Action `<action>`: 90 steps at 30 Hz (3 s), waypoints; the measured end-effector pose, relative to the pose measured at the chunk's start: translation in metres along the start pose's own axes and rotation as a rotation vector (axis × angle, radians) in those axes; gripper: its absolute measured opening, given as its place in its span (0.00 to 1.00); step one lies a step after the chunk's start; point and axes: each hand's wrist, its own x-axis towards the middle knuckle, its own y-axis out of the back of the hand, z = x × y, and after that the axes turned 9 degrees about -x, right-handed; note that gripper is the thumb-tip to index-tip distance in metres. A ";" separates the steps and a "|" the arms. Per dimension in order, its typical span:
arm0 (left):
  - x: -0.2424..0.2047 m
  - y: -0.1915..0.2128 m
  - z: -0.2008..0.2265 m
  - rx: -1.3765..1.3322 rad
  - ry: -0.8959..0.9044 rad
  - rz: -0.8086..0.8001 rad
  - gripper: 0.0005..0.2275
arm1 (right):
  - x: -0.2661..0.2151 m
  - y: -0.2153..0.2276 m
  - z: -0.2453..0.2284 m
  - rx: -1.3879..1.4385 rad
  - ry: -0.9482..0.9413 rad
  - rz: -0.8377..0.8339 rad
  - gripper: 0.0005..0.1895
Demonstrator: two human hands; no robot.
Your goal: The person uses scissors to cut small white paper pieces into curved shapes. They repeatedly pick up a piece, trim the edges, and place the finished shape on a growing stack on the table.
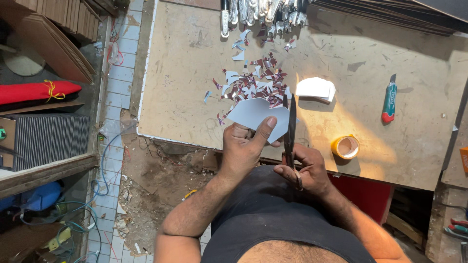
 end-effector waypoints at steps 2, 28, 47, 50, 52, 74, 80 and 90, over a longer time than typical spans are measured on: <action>0.001 0.005 0.007 0.102 0.024 -0.024 0.11 | 0.002 0.005 0.000 -0.050 0.140 0.003 0.17; 0.049 0.067 -0.003 0.270 0.408 -0.208 0.13 | 0.019 0.027 0.061 0.069 -0.182 -0.249 0.16; 0.072 0.097 -0.112 0.004 0.267 0.005 0.13 | -0.022 0.017 0.121 -0.923 -0.529 0.227 0.18; 0.072 0.072 -0.136 0.103 0.302 -0.032 0.16 | 0.012 0.027 0.110 0.045 -0.354 0.306 0.18; 0.069 0.049 -0.145 0.166 0.351 -0.037 0.17 | 0.032 0.032 0.112 0.478 -0.352 0.234 0.19; 0.031 0.087 -0.197 0.546 0.084 0.447 0.27 | 0.149 0.112 0.214 -0.963 0.106 -0.100 0.21; 0.040 0.092 -0.206 0.621 0.138 0.432 0.31 | 0.137 0.120 0.197 -1.048 0.284 0.086 0.28; 0.045 0.109 -0.224 0.965 0.118 0.385 0.27 | 0.078 0.026 0.132 -0.525 0.033 0.002 0.25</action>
